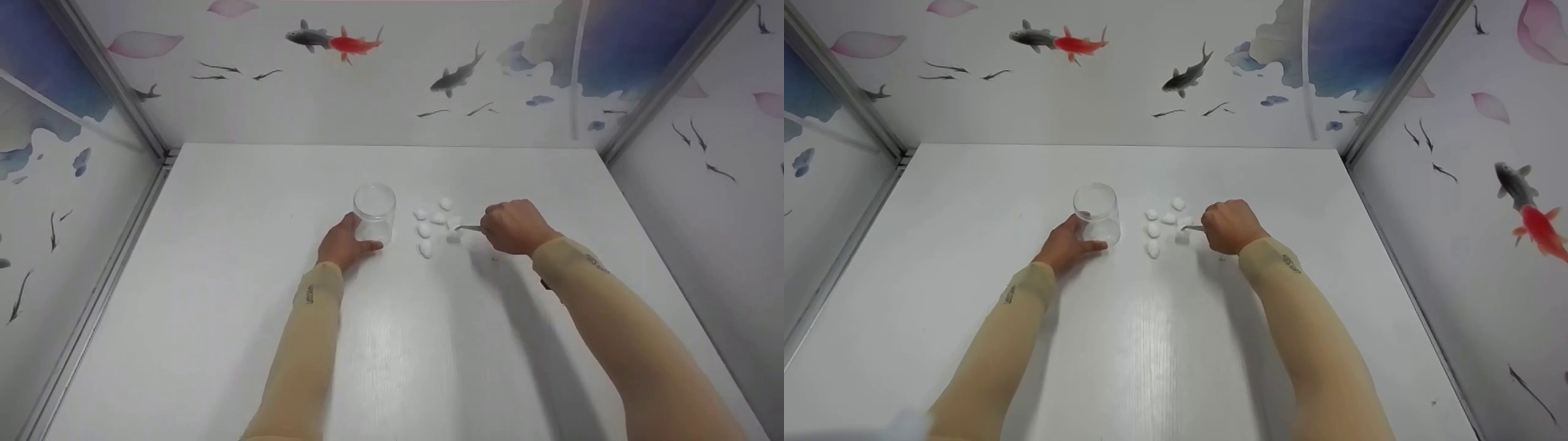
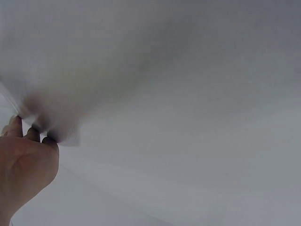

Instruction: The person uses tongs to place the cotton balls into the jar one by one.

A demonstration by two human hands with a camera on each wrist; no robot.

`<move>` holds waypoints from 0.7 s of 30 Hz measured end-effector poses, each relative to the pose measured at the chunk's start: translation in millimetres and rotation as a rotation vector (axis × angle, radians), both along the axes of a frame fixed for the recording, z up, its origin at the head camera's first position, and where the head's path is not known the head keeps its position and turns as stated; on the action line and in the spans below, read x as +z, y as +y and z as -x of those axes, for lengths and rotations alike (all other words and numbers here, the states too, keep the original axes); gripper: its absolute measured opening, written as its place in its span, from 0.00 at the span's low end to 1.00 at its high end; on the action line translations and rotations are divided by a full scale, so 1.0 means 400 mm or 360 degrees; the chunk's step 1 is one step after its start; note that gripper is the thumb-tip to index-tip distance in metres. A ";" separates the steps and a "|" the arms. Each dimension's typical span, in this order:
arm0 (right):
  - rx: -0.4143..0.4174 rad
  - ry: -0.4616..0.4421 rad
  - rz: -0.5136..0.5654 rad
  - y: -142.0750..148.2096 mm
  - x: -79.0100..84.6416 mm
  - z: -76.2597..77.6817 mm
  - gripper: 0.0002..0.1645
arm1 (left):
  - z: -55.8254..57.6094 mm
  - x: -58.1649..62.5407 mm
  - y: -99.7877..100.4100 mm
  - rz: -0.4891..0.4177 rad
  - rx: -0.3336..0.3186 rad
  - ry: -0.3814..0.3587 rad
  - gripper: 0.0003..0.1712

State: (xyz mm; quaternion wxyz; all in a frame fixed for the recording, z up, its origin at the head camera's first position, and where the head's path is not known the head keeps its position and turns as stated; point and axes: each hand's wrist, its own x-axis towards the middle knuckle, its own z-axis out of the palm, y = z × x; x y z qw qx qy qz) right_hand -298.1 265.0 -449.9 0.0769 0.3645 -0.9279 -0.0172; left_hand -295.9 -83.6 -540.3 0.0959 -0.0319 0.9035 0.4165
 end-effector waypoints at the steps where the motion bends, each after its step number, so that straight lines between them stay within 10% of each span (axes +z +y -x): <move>1: 0.0000 -0.0005 0.0007 -0.001 0.003 0.001 0.09 | -0.001 0.001 -0.001 -0.0005 0.0004 -0.0003 0.58; 21: 0.0118 0.0172 0.0148 -0.115 0.140 0.064 0.10 | -0.003 0.003 -0.001 -0.0003 0.0010 0.0000 0.58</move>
